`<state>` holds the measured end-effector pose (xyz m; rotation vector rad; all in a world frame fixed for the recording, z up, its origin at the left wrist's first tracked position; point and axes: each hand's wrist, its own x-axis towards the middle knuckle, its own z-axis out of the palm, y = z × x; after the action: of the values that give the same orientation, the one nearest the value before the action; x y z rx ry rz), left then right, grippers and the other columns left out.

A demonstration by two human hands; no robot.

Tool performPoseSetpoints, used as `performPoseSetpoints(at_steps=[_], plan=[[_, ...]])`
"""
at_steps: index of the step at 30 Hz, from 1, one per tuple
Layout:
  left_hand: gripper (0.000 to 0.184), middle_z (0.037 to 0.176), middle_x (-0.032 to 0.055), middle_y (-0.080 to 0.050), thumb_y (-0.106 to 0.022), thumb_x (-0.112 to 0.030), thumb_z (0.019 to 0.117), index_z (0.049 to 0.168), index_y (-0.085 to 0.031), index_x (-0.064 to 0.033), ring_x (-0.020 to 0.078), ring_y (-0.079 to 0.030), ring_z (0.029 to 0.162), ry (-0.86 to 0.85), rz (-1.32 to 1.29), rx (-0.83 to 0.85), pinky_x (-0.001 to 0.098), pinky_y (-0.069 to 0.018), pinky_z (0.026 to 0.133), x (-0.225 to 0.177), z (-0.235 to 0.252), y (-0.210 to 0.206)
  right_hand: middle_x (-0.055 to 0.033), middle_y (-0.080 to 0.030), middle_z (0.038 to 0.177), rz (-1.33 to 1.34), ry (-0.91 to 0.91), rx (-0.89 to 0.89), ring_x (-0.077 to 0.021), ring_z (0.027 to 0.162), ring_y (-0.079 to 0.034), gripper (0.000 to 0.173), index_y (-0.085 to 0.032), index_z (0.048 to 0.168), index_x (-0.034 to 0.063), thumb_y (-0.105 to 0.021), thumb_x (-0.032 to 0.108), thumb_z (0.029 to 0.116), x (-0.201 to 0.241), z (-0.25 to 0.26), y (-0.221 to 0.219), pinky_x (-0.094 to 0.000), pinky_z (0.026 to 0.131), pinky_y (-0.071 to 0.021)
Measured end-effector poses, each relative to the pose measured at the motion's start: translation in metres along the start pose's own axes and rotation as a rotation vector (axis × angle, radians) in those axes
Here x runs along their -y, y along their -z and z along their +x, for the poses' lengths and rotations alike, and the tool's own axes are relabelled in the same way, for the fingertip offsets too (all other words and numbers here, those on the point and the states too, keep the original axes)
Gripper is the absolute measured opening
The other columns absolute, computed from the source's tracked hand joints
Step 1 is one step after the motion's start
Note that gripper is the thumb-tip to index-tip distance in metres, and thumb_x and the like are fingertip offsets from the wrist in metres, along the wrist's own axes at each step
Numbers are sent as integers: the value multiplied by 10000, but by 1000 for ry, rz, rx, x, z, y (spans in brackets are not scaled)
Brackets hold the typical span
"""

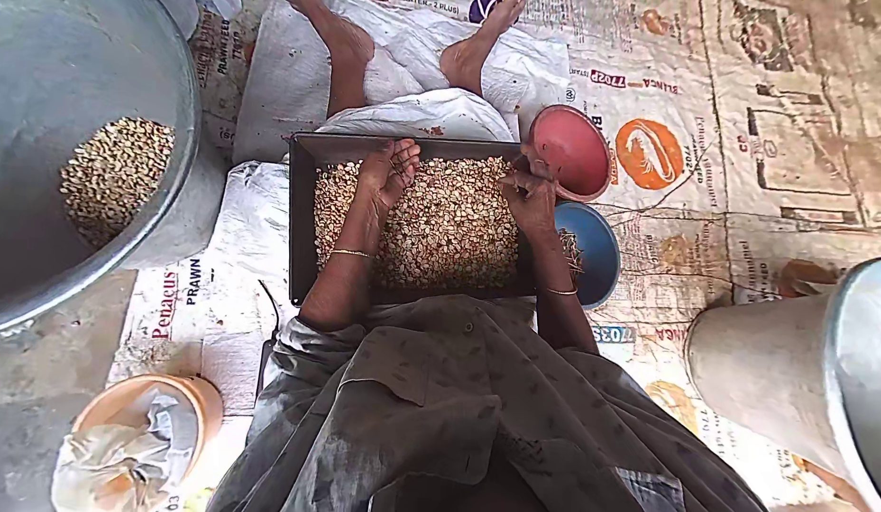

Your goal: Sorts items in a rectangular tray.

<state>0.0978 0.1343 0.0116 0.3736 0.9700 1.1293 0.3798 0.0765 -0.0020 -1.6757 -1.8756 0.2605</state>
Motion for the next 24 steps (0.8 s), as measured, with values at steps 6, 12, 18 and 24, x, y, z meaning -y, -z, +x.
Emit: performPoseSetpoints(at_steps=[6, 12, 18, 24], plan=[[284, 815, -27, -589, -395, 81, 991, 1109, -611, -62, 17, -459, 530, -96, 262, 143, 146, -386, 467, -7, -10, 8, -179, -728, 1089, 366, -46, -137, -200, 1009, -716, 182, -709, 1025, -62, -575, 47, 967, 7, -44, 24, -356, 917, -582], [255, 662, -95, -518, -444, -162, 1094, 953, -651, -117, -24, -354, 447, -94, 642, 222, 129, -290, 404, 6, -48, 5, -296, -576, 1383, -185, -512, -9, -456, 1255, -575, 475, -581, 1379, -45, -682, 127, 948, -14, -75, 111, -619, 1065, -429], [173, 794, 60, -617, -590, -124, 1017, 997, -695, 11, 106, -541, 685, -386, 1133, 558, 311, -477, 671, 66, -52, 1, -130, -737, 960, 236, -215, 128, -188, 818, -728, 163, -729, 1055, -8, -608, 78, 988, 18, -87, 53, -385, 798, -619], [224, 948, 208, -704, -592, -165, 1010, 1102, -682, 19, 396, -691, 924, -508, 1526, 710, 605, -525, 852, 95, -60, -28, -249, -684, 1188, -69, -154, 292, -414, 1128, -664, 217, -730, 1122, -27, -637, 14, 930, 34, -84, 3, -557, 972, -534]])
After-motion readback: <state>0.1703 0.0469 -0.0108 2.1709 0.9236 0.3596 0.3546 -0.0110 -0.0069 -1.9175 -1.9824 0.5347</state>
